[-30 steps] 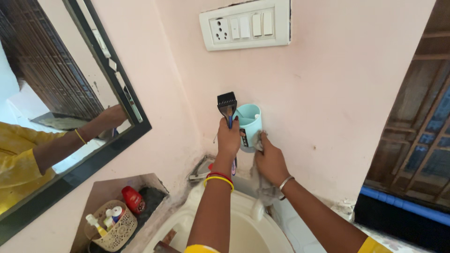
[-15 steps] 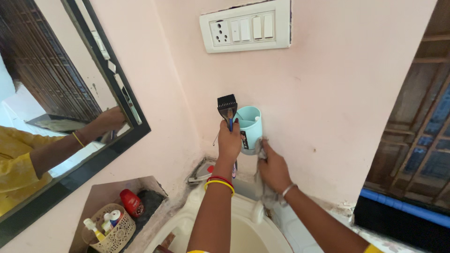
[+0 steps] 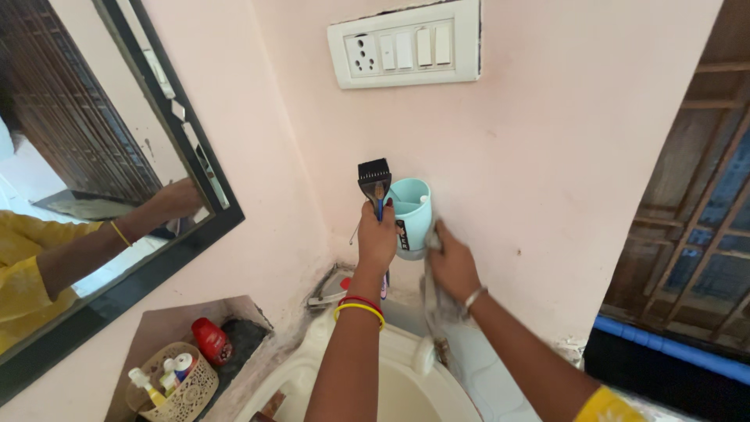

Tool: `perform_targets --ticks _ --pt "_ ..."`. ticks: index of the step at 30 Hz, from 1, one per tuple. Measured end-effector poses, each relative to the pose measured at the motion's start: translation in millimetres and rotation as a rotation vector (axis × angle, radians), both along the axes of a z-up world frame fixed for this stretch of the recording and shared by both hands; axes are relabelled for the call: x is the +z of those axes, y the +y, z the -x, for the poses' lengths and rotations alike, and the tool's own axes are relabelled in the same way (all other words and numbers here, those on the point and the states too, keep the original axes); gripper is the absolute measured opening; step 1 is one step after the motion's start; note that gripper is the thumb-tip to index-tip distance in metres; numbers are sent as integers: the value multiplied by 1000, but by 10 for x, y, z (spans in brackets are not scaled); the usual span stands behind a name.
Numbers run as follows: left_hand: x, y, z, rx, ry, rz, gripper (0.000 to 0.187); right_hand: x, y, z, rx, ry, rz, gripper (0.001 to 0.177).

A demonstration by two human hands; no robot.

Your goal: The person wipes the wall and a wall-mounted cup with a cloth, then rinses a hairbrush and a toothbrush under the sink faucet. The person places the hairbrush and toothbrush into the cup after rinsing.

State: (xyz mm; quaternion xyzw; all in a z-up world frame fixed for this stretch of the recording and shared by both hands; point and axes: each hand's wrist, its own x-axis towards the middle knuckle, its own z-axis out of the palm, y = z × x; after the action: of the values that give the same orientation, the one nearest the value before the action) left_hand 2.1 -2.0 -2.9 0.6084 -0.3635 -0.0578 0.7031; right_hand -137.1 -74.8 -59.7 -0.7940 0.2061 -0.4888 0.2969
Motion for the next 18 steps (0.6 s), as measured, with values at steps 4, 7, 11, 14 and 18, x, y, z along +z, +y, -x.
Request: perform_targets --ticks 4,7,11,14,18 --pt "-26 -8 -46 2 -34 -7 24 -298 407 163 -60 160 -65 72" --pt "-23 -22 -35 27 -37 -31 24 -344 600 233 -70 294 29 79" --pt "22 5 0 18 -29 -43 24 -262 546 261 -115 329 140 75" --pt "56 37 15 15 -20 -64 24 -197 451 256 -139 146 78 67" --pt "44 35 41 25 -48 -48 24 -81 320 236 -148 261 -222 64"
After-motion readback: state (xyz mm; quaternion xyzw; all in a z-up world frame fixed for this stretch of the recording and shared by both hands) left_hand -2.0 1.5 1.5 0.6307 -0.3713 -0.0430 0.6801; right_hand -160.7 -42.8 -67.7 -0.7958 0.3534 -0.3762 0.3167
